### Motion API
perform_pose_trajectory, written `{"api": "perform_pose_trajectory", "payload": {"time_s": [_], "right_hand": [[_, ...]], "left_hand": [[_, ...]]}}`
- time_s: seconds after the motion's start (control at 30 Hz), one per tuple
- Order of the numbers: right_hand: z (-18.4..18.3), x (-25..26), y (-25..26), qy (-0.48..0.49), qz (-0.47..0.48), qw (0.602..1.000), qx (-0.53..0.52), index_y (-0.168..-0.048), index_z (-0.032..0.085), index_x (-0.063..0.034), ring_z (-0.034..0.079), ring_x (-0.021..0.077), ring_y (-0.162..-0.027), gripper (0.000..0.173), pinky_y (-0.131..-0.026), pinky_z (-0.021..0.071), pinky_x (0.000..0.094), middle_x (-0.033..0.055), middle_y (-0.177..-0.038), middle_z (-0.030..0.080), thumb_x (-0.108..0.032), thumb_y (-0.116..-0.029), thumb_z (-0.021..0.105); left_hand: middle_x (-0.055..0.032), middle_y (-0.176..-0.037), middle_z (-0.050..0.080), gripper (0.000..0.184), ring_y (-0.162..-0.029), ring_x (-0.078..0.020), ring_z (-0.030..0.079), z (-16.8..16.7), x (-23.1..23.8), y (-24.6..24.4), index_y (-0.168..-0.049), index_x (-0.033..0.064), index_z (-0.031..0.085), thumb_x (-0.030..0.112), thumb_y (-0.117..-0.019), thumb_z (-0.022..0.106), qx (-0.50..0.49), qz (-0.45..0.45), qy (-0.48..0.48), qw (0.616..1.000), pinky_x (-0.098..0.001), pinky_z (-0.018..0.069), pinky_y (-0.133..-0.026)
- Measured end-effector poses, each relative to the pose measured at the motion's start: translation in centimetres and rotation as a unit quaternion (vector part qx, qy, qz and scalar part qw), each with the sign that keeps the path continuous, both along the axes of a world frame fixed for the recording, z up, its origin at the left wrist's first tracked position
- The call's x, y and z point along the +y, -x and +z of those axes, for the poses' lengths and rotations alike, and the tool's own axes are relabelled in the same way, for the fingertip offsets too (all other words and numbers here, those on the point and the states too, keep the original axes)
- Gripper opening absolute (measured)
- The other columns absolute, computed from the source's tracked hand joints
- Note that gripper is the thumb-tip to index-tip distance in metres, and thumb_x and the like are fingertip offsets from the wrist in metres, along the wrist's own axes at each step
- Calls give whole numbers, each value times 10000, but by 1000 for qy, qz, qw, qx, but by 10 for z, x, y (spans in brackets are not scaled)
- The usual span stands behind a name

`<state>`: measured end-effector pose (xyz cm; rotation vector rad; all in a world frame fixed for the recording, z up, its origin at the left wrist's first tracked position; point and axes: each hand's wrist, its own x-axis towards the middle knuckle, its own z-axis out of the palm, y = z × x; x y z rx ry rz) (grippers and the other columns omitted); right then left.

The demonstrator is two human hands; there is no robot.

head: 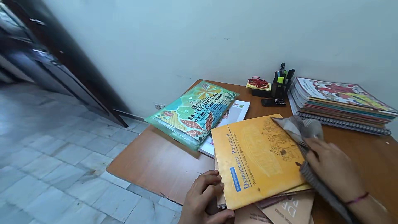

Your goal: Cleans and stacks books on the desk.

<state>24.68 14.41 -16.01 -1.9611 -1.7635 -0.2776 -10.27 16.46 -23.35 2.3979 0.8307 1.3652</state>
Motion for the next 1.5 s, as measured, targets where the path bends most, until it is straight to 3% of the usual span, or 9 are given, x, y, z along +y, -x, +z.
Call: {"api": "perform_pose_trajectory", "payload": {"time_s": [0.23,0.37,0.47,0.7,0.9,1.03,1.27,1.4,1.5], "right_hand": [[1,1,131,-60,274,960,-23,-1128,771,-24,745,316,-882,329,-637,604,427,137,-1130,757,-77,-826,651],[21,24,163,107,370,923,6,-1247,710,17,705,374,-1028,354,-775,583,484,170,-1242,716,-47,-916,601],[33,52,150,213,313,925,32,-1353,660,-34,640,368,-1201,374,-926,534,522,143,-1364,664,-90,-1024,492],[25,85,41,139,76,986,50,-1331,672,-1,600,443,-1258,334,-981,487,631,201,-1372,648,-59,-1030,541],[7,25,-58,102,-56,987,111,-1275,694,46,638,553,-1118,286,-937,446,735,323,-1225,678,-2,-1018,578],[-20,-27,-98,79,-105,980,146,-1276,679,80,629,573,-1118,303,-958,418,756,360,-1209,665,46,-992,580],[-34,-53,-117,54,-119,970,207,-1268,696,54,641,527,-1115,312,-958,429,713,335,-1213,676,54,-986,561],[-35,-51,-115,49,-111,973,194,-1253,710,38,639,520,-1138,302,-963,428,729,311,-1231,680,44,-988,566],[-32,-52,-117,53,-116,964,234,-1277,701,29,638,519,-1135,309,-960,426,721,314,-1235,679,36,-998,570]], "left_hand": [[-36,-1132,629,500,-1252,-80,563,-2,0,2,-1049,146,625,627,-916,642,2,0,-2,1000,-214,459,-1064],[-62,-1098,641,478,-1206,-90,563,1,-3,1,-983,123,639,597,-924,638,12,11,7,1000,-194,425,-1056],[-48,-1146,638,497,-1284,-93,549,-1,0,2,-1019,128,621,617,-925,634,9,-3,-3,1000,-228,447,-1085],[-16,-1221,609,521,-1302,-73,527,-4,1,3,-1096,173,613,658,-906,629,17,7,-21,1000,-229,432,-1096],[-16,-1276,578,353,-1318,-134,501,9,1,-1,-1152,217,566,482,-937,658,81,28,-83,993,-274,379,-1131],[-16,-1217,652,256,-1243,-166,585,44,8,-7,-1178,229,626,418,-1006,605,161,-41,-155,974,-319,434,-1097],[-39,-890,727,232,-858,-158,718,112,45,-37,-1006,93,726,228,-1036,539,242,-72,-274,928,-276,583,-762],[-139,-844,710,207,-754,-257,707,147,80,-61,-979,-13,711,123,-1002,557,198,-75,-281,936,-379,569,-649],[-169,-810,657,204,-682,-208,630,194,79,-79,-976,-58,690,90,-1013,553,100,-20,-314,944,-306,500,-605]]}}
